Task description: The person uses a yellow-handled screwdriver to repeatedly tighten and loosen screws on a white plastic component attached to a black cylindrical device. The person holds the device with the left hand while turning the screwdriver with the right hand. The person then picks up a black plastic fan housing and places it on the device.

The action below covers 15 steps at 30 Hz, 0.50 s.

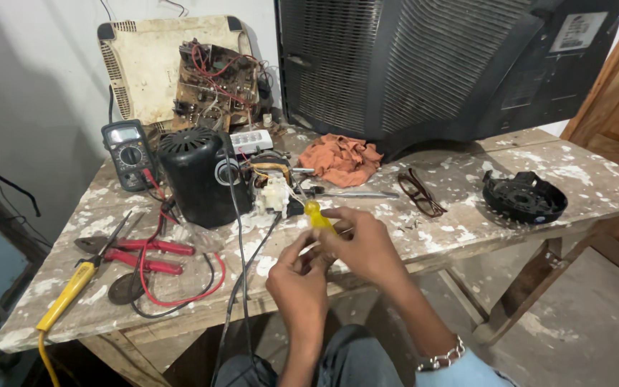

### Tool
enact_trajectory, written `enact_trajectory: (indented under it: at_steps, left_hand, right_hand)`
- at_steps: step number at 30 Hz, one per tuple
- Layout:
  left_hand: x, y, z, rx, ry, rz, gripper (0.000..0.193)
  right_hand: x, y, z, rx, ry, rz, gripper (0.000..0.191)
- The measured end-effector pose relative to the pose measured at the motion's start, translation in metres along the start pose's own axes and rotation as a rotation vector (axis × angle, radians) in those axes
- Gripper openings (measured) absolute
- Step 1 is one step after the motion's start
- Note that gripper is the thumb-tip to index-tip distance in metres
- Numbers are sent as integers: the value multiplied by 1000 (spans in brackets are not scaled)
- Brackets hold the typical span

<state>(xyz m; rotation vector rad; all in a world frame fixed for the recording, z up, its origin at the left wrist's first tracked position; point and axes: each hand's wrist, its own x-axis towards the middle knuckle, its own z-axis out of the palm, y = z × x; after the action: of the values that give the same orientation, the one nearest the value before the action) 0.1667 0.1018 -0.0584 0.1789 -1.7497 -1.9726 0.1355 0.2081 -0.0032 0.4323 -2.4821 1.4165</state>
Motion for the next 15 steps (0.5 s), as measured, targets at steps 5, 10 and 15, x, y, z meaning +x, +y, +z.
enact_trajectory:
  at_steps: [5, 10, 15]
  left_hand:
    - [-5, -8, 2, -59, 51, 142, 31]
    - [-4, -9, -2, -26, 65, 271, 36]
    - [2, -10, 2, -102, 14, 76, 38]
  right_hand:
    - [-20, -3, 11, -199, 30, -90, 55]
    - [-16, 8, 12, -145, 86, -133, 43]
    - [-12, 25, 8, 198, -45, 63, 45]
